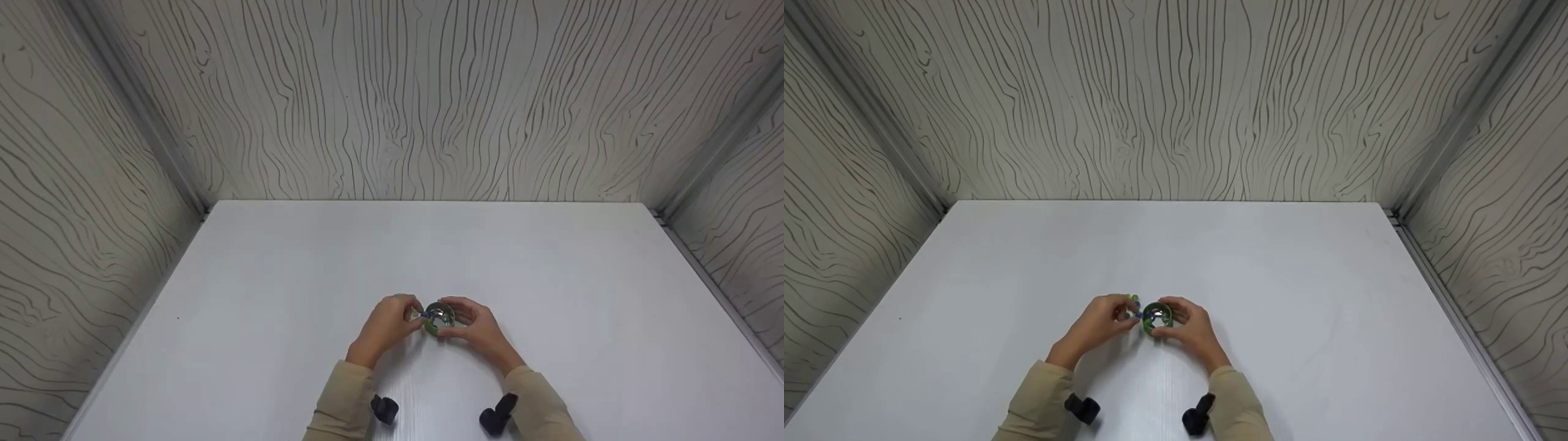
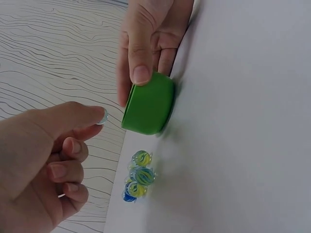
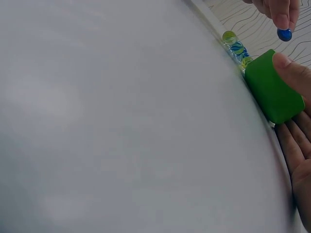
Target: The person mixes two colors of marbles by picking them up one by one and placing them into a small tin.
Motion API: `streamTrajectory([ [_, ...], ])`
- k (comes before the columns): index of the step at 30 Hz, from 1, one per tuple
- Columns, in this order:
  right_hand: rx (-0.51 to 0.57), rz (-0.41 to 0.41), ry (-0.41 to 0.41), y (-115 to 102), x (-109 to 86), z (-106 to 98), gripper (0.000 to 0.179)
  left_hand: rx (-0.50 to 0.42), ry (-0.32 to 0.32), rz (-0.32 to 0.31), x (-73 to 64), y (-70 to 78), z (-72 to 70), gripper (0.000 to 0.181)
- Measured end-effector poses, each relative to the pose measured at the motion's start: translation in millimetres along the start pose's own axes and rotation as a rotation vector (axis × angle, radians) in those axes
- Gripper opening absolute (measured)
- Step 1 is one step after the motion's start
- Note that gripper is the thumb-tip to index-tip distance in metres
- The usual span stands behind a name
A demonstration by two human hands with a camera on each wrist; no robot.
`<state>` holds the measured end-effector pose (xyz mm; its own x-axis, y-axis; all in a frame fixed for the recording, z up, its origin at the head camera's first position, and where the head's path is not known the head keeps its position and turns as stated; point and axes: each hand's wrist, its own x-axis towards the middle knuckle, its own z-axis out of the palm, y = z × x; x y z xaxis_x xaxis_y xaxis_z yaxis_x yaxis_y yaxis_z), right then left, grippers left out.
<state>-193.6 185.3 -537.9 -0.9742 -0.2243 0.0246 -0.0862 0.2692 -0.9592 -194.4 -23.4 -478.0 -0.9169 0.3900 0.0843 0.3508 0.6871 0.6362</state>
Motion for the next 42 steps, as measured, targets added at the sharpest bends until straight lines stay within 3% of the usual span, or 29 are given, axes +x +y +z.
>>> streamTrajectory([
  [18,0.036,-0.013,-0.015,-1,0.6,-2,0.063,0.029,0.000,0.034,8.1,5.3,-0.7,0.016],
  [34,0.021,-0.029,-0.008,2,0.5,-1,0.063,0.016,-0.021,-0.008,9.4,9.9,0.3,0.015],
  [42,0.046,-0.028,-0.016,1,0.4,-1,0.063,0.059,-0.012,0.018,12.1,10.0,2.6,0.016],
])
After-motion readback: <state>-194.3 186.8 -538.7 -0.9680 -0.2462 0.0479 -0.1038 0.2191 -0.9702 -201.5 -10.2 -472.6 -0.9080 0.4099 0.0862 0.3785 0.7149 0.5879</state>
